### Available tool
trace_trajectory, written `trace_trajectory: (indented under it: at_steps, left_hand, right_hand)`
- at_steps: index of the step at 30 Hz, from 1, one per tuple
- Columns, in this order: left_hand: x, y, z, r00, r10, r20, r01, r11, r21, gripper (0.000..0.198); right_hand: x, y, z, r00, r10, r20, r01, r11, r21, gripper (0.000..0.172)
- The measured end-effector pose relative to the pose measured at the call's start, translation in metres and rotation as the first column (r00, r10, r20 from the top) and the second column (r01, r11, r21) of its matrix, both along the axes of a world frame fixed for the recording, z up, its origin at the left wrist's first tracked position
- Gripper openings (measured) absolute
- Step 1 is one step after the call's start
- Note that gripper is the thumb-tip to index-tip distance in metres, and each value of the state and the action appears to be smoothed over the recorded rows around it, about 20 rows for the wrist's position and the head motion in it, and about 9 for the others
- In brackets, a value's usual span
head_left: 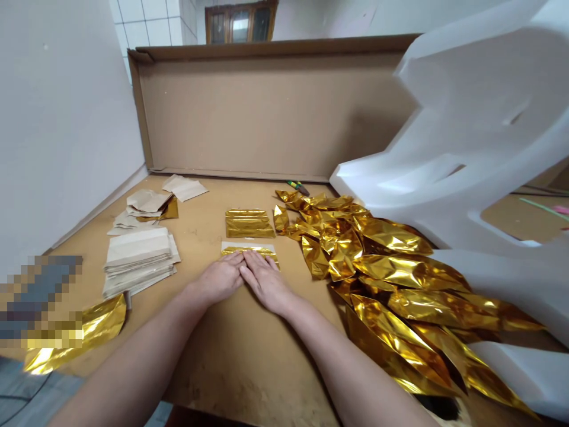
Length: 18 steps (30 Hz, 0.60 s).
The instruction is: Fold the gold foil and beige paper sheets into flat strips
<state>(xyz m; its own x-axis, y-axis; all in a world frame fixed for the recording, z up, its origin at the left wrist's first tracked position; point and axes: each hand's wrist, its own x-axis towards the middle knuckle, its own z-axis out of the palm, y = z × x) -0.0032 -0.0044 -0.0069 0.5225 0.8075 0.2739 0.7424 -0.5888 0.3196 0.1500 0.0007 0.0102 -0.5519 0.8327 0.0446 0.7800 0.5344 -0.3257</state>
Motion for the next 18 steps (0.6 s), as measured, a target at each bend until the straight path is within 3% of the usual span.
trace_trajectory:
  at_steps: [9, 14, 18]
  left_hand:
    - [0.002, -0.003, 0.007, 0.990, 0.062, -0.126, -0.068, 0.997, -0.044, 0.041]
    - [0.016, -0.007, 0.012, 0.991, 0.061, -0.123, -0.070, 0.995, -0.072, 0.056]
    - [0.022, -0.007, 0.015, 0.985, 0.030, -0.168, -0.061, 0.982, -0.181, 0.070]
  right_hand:
    - [0.021, 0.005, 0.000, 0.977, -0.151, 0.148, 0.147, 0.988, 0.042, 0.062]
    - [0.016, 0.002, 0.002, 0.970, -0.148, 0.193, 0.151, 0.989, 0.000, 0.060]
    - [0.017, 0.003, 0.003, 0.971, -0.146, 0.191, 0.149, 0.989, -0.004, 0.059]
